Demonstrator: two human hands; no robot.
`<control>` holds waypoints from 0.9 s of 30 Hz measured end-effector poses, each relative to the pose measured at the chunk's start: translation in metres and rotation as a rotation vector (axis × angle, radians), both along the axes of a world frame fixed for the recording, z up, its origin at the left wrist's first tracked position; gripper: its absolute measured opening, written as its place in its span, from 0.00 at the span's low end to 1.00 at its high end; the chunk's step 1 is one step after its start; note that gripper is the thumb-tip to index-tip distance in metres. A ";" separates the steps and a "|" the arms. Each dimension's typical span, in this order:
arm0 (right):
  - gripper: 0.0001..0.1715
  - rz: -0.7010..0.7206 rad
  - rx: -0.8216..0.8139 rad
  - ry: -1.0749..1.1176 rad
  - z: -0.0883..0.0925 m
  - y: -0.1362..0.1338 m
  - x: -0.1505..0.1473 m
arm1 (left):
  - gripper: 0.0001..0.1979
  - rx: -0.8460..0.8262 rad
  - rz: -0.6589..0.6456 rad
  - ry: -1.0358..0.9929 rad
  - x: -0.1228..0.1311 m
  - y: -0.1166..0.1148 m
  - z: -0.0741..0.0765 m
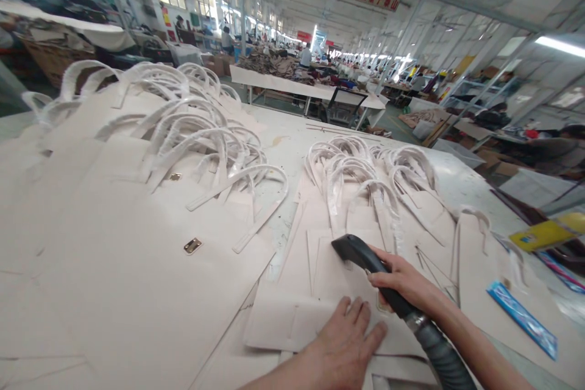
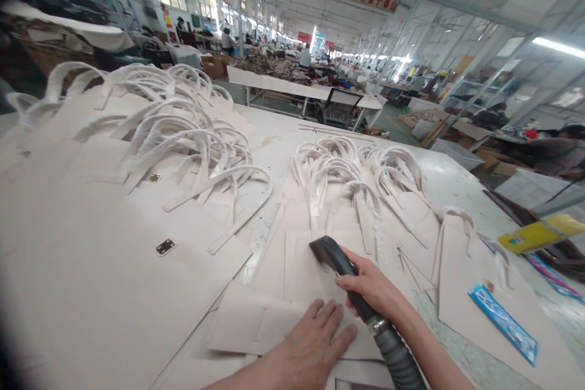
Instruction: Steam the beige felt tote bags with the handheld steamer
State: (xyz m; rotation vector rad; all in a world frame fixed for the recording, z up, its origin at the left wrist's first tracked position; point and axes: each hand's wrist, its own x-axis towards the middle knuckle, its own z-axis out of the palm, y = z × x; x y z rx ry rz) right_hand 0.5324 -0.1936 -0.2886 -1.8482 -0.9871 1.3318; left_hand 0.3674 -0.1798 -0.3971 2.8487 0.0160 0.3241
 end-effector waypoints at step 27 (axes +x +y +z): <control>0.42 -0.315 0.248 -0.023 0.005 -0.059 0.010 | 0.16 -0.212 0.101 0.171 0.046 0.025 0.023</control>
